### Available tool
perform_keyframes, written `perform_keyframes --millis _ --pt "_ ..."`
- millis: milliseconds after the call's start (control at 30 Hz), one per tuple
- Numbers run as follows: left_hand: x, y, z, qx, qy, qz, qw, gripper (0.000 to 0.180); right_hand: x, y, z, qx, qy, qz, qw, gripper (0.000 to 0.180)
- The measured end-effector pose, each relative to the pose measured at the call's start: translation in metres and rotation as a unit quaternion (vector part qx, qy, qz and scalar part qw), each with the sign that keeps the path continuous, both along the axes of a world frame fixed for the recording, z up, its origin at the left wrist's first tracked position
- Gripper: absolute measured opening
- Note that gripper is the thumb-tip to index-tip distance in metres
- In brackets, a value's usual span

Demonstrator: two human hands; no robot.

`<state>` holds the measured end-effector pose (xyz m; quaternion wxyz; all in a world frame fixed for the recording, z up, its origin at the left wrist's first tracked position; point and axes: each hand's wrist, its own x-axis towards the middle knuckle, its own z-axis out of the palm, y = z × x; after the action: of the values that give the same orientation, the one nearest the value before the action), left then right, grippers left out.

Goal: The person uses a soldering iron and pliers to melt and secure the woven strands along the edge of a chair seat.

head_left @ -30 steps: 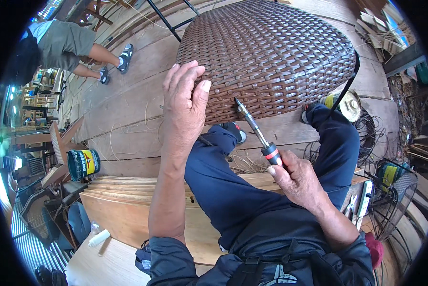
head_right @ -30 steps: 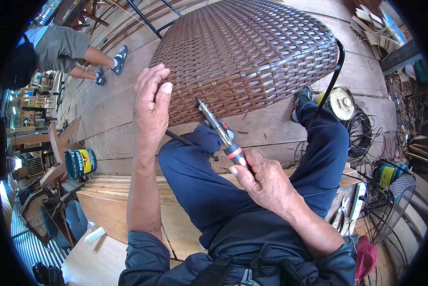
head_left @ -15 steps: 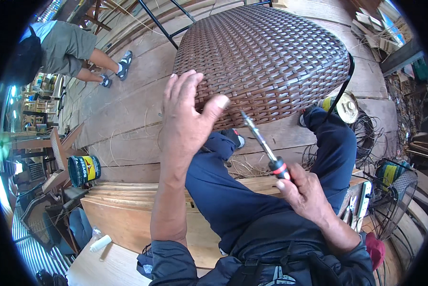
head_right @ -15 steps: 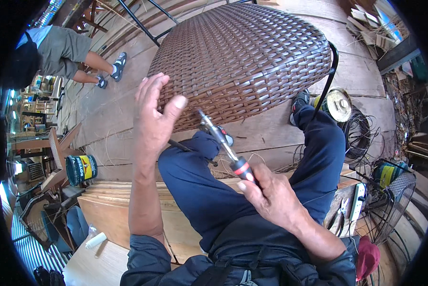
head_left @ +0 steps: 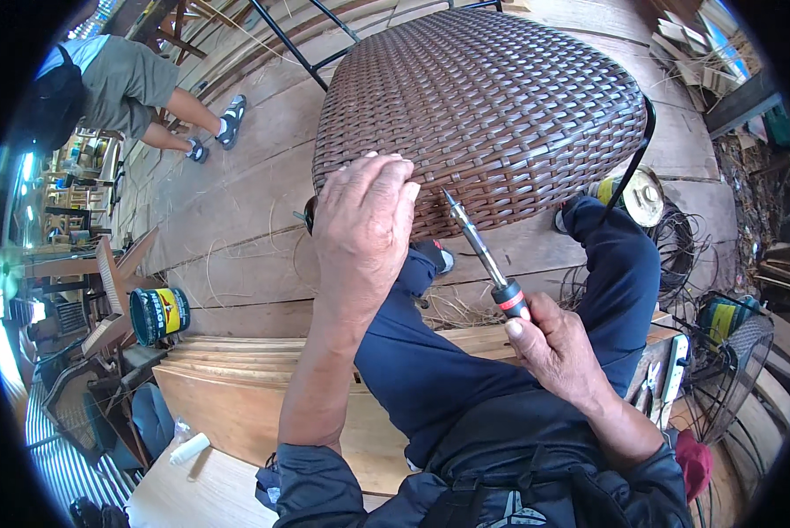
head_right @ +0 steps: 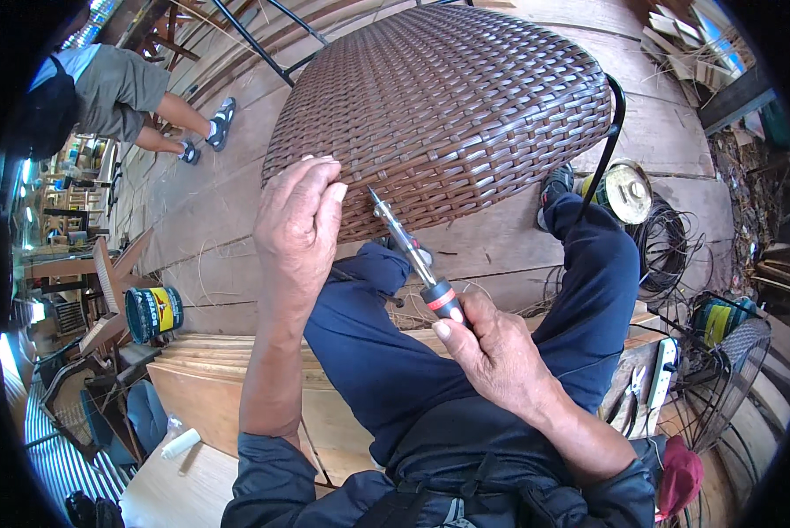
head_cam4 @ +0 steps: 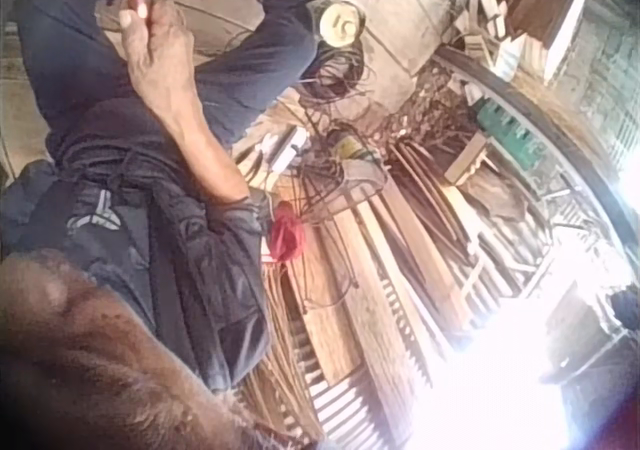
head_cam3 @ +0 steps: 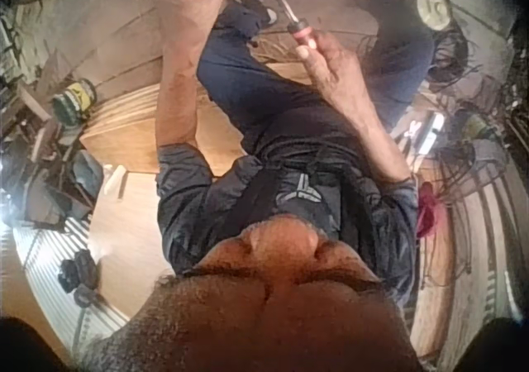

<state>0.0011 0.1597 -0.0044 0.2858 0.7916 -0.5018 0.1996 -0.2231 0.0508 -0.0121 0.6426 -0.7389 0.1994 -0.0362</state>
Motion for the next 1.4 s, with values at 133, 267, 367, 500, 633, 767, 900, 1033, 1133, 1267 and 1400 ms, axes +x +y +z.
perform_keyframes --millis 133,267,367,500,633,767,900,1033,1133,1267,1400 --pt "0.001 -0.002 -0.001 0.02 -0.041 -0.029 0.999 0.025 0.0 0.001 -0.009 0.028 0.005 -0.005 1.0 0.03" --pt "0.003 -0.001 -0.001 0.016 -0.027 -0.031 0.999 0.026 0.002 0.001 -0.011 0.034 0.02 0.009 0.999 0.029" --pt "0.002 -0.001 -0.001 0.011 -0.021 -0.032 0.999 0.027 0.004 0.001 -0.01 0.033 0.024 0.008 0.999 0.028" --pt "0.002 -0.001 -0.003 0.001 -0.01 -0.034 0.999 0.027 0.005 0.001 -0.009 0.02 0.029 0.001 0.999 0.026" --pt "0.002 0.0 -0.003 0.002 -0.002 -0.032 0.999 0.027 0.008 -0.003 -0.001 0.015 0.058 0.017 0.998 0.027" --pt "0.002 0.0 -0.003 -0.005 0.001 -0.032 0.999 0.026 0.008 -0.004 -0.004 -0.032 0.032 0.022 0.999 0.028" --pt "0.0 0.0 -0.004 -0.008 0.012 -0.029 0.999 0.025 0.007 -0.005 -0.006 -0.04 0.025 0.025 0.999 0.028" --pt "0.0 -0.001 -0.004 -0.009 0.017 -0.025 1.0 0.025 0.008 -0.005 -0.005 -0.041 0.013 0.019 0.999 0.027" --pt "0.0 -0.001 -0.004 -0.008 0.021 -0.025 0.999 0.026 0.008 -0.006 -0.002 -0.046 0.023 0.018 0.999 0.026" --pt "-0.002 -0.001 -0.002 -0.003 0.037 -0.018 0.999 0.028 -0.008 -0.008 0.004 -0.06 0.031 0.031 0.997 0.029" --pt "-0.007 -0.007 0.002 0.005 0.039 -0.009 0.999 0.028 -0.023 -0.01 0.017 -0.047 0.044 -0.004 0.998 0.03"
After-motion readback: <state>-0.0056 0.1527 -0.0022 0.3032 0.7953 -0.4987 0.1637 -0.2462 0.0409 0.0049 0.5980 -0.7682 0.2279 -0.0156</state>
